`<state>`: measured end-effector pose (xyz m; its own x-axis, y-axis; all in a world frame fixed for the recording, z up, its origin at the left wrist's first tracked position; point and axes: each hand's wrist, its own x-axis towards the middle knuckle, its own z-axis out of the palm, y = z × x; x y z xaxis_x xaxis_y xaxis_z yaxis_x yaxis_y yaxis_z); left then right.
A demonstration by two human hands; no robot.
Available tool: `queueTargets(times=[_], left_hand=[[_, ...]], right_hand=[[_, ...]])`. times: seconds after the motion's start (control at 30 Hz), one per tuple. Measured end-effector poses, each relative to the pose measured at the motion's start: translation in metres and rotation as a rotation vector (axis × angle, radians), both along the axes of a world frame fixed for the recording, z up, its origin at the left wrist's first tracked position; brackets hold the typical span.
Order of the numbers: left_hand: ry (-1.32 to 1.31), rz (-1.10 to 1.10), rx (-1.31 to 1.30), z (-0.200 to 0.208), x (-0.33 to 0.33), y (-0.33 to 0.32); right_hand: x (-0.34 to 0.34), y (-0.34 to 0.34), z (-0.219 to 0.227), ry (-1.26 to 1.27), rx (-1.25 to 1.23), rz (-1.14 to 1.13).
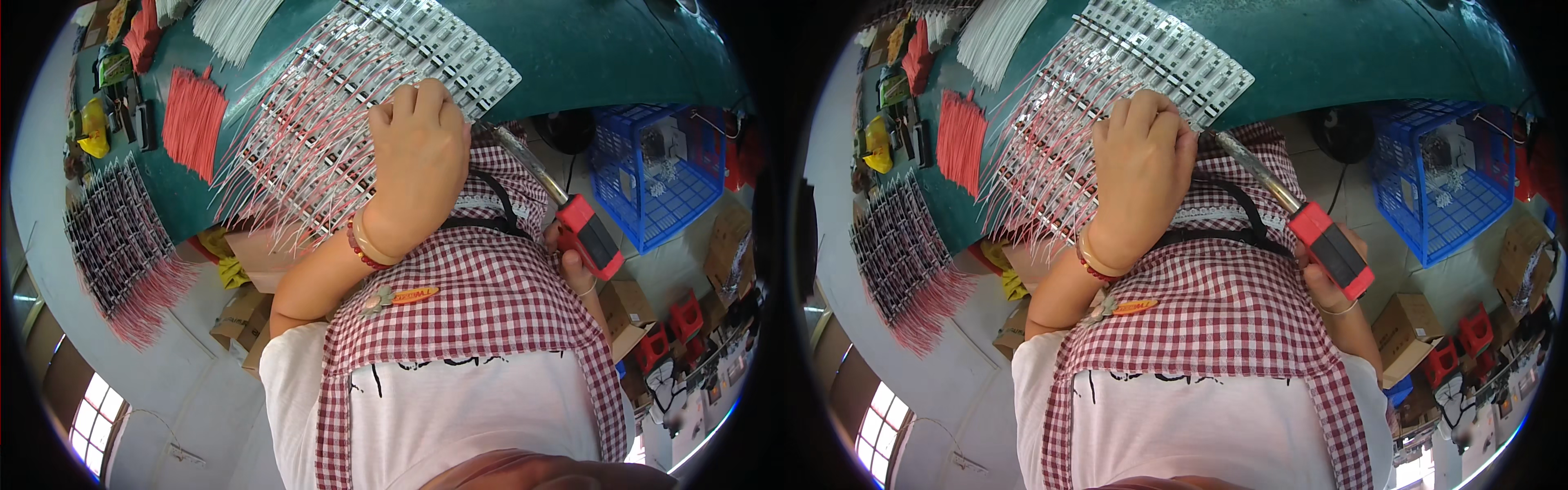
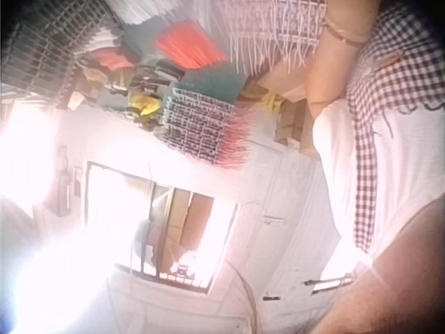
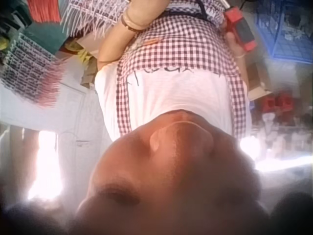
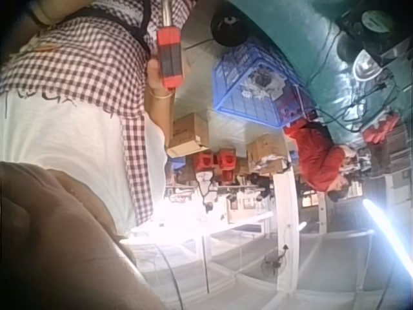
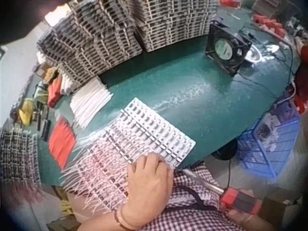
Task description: The person assembles LED strips by inserting wires into connectors and then soldering them with a soldering gun.
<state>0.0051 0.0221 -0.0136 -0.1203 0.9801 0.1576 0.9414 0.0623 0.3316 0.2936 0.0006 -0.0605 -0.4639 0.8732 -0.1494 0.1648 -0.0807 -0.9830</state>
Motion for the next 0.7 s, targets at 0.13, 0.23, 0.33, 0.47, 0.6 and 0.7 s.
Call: queueTargets(times=[0.13,0.23,0.33,0.47,0.6,0.7], left_hand=[[0.026,0.003,-0.026,0.0010,0.0008,-0.0009],[0.027,-0.001,-0.020,0.0011,0.0007,-0.0016],[0.019,0.008,-0.037,0.0023,0.0007,-0.0020],[-0.013,0.010,0.012,0.0003,0.0005,-0.0026],[-0.001,0.029,0.042,-0.0042,0.0009,-0.0022],[0.020,0.031,0.030,-0.0032,0.0013,-0.0016]], right_hand=[[-0.0031,0.0005,0.0003,0.017,-0.007,0.003],[-0.0059,0.0008,0.0013,0.063,-0.068,-0.024],[-0.0043,0.0011,-0.0007,0.049,-0.056,-0.020],[-0.0058,0.0026,-0.0010,0.043,-0.010,-0.016],[-0.0074,0.0049,-0.0003,0.043,-0.004,-0.009],[-0.0083,0.0082,-0.0012,0.030,-0.003,0.028]])
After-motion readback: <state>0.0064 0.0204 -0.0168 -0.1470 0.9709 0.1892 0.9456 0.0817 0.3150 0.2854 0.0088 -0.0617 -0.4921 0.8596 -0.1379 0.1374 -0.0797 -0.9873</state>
